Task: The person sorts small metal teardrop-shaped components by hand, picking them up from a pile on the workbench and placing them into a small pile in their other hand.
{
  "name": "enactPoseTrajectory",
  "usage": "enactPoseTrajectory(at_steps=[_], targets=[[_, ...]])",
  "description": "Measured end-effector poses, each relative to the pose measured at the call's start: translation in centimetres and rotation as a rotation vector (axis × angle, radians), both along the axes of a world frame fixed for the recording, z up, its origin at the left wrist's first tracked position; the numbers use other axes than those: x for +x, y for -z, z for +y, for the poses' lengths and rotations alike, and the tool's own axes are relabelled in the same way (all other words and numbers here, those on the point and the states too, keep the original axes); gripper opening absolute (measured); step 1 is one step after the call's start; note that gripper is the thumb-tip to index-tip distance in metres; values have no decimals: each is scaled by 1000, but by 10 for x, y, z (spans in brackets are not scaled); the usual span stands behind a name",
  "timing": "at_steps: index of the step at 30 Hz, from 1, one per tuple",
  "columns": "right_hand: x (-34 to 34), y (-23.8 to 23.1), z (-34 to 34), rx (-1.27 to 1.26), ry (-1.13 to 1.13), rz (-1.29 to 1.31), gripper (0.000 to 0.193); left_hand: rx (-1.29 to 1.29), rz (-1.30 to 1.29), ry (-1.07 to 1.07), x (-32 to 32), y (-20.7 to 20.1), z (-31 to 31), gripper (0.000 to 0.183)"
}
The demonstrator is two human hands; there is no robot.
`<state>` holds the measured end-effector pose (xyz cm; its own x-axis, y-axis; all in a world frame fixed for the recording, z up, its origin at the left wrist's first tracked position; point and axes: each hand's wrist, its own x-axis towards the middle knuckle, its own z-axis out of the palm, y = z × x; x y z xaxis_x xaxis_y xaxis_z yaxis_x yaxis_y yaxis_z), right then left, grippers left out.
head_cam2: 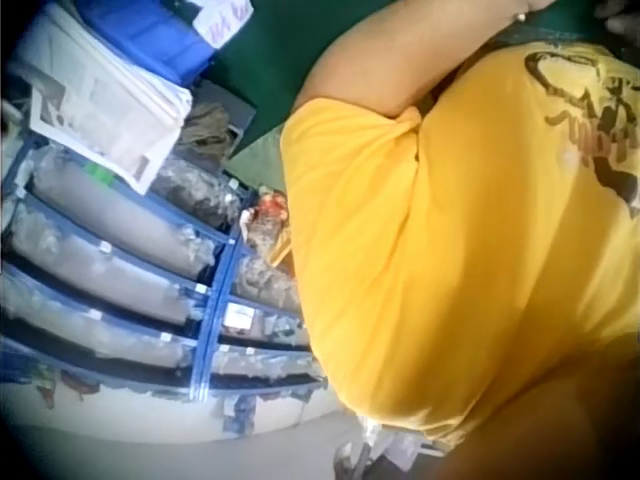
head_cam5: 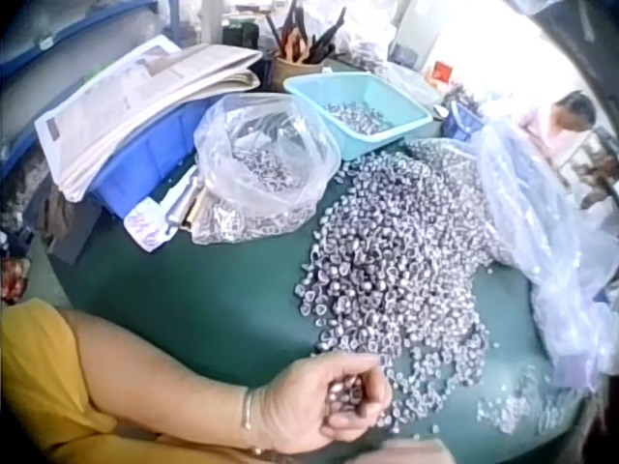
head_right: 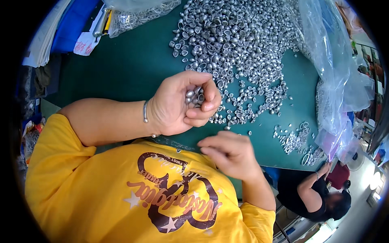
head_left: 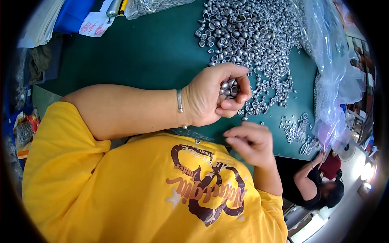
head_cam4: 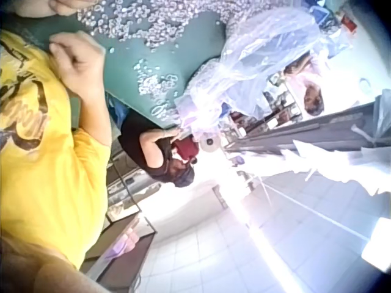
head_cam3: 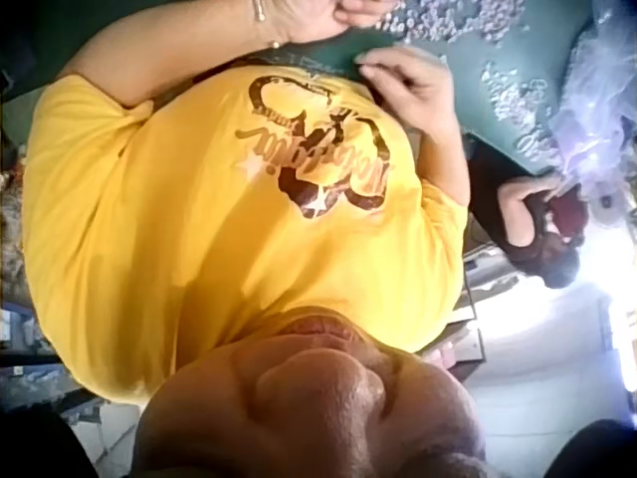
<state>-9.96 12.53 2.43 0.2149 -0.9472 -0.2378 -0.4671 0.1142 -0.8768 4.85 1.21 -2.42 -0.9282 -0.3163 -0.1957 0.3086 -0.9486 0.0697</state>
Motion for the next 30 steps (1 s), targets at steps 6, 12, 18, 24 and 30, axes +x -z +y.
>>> enactPoseTrajectory(at_steps=[6,12,18,24,30], targets=[[18,5,-13,-405,-481,284,20,-18,-30,2,-1,0,2,34],[28,10,-14,-351,-581,270,14,-39,-47,43,-1,0,4,33],[32,9,-12,-450,-655,374,7,-28,-61,57,-2,-2,7,33],[25,18,-11,-416,-611,233,6,-51,-63,55,-1,-3,8,31],[0,19,18,291,366,-1196,9,-72,-50,64,0,-5,11,31]])
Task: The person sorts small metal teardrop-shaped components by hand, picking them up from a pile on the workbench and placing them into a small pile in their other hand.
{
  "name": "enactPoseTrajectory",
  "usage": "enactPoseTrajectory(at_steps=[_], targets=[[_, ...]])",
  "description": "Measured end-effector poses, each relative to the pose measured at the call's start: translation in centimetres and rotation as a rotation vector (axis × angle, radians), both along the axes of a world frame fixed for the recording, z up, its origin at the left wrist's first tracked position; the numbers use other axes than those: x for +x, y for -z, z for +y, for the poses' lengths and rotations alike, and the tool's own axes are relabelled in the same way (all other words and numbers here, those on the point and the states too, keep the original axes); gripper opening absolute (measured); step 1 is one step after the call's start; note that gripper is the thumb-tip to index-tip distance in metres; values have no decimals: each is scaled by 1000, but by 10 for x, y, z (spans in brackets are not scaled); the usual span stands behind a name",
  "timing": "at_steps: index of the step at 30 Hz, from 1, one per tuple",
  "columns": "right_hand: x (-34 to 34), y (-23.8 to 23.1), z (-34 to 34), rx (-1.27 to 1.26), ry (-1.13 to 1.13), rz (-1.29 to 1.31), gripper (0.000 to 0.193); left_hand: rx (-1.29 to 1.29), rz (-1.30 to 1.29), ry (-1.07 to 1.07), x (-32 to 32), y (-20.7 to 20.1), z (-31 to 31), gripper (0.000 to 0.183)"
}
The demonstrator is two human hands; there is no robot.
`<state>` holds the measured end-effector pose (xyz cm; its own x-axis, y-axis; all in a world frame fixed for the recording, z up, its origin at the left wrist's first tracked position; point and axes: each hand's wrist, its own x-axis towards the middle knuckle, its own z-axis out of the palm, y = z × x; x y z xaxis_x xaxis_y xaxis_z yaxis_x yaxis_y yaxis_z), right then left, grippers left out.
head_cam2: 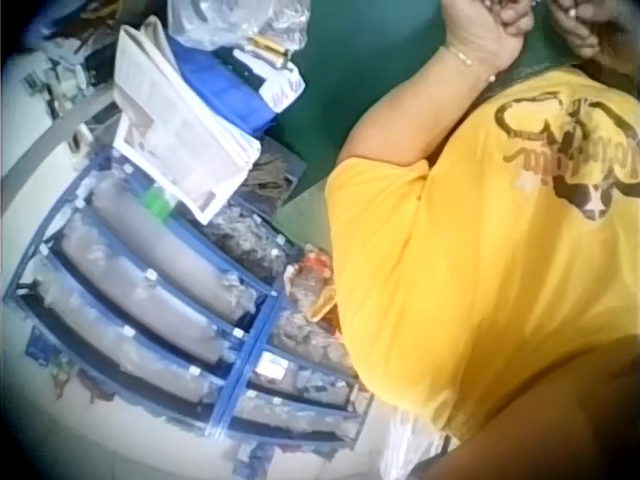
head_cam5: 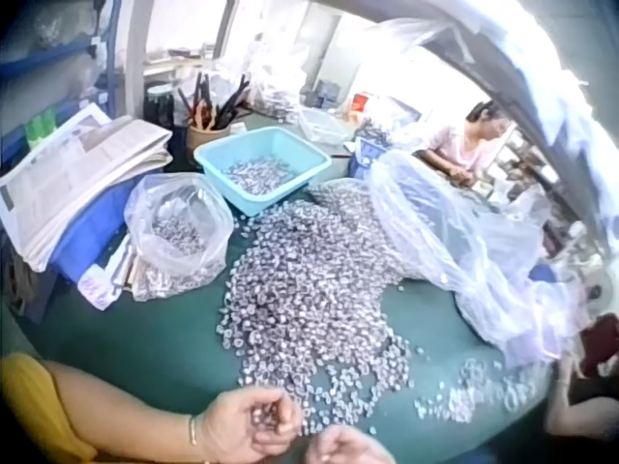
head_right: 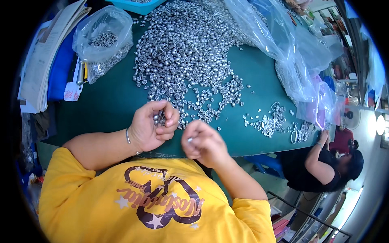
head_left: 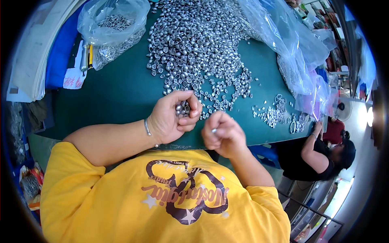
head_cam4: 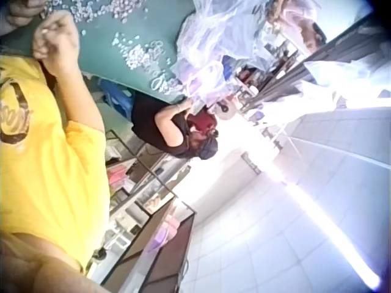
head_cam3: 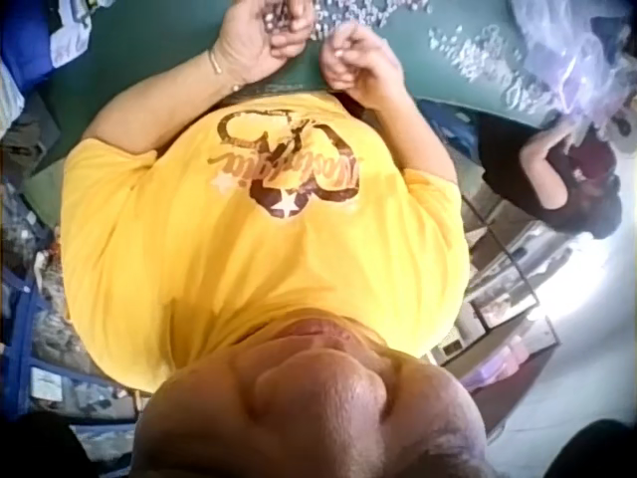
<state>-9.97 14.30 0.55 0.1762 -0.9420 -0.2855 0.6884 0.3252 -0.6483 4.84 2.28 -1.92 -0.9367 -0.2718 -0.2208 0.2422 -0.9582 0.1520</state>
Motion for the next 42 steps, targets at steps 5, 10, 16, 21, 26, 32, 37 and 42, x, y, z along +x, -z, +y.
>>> enactPoseTrajectory(at_steps=[5,10,16,21,26,32,37,42], targets=[[-16,10,23,67,291,-336,11,26,-67,102,1,-2,11,31],[-23,17,31,-24,314,-274,11,43,-59,216,4,1,18,33],[-17,7,32,155,469,772,8,73,-129,360,7,1,27,30],[3,13,12,-205,385,1902,18,39,-101,385,11,4,28,26],[-1,13,14,-222,374,1723,13,59,-123,388,9,3,27,25],[-16,13,30,-158,359,112,18,79,-118,380,9,4,27,24],[-21,18,31,-110,350,-164,16,83,-95,369,9,5,27,23],[-25,15,29,-61,405,269,9,57,-123,372,8,5,27,26]])
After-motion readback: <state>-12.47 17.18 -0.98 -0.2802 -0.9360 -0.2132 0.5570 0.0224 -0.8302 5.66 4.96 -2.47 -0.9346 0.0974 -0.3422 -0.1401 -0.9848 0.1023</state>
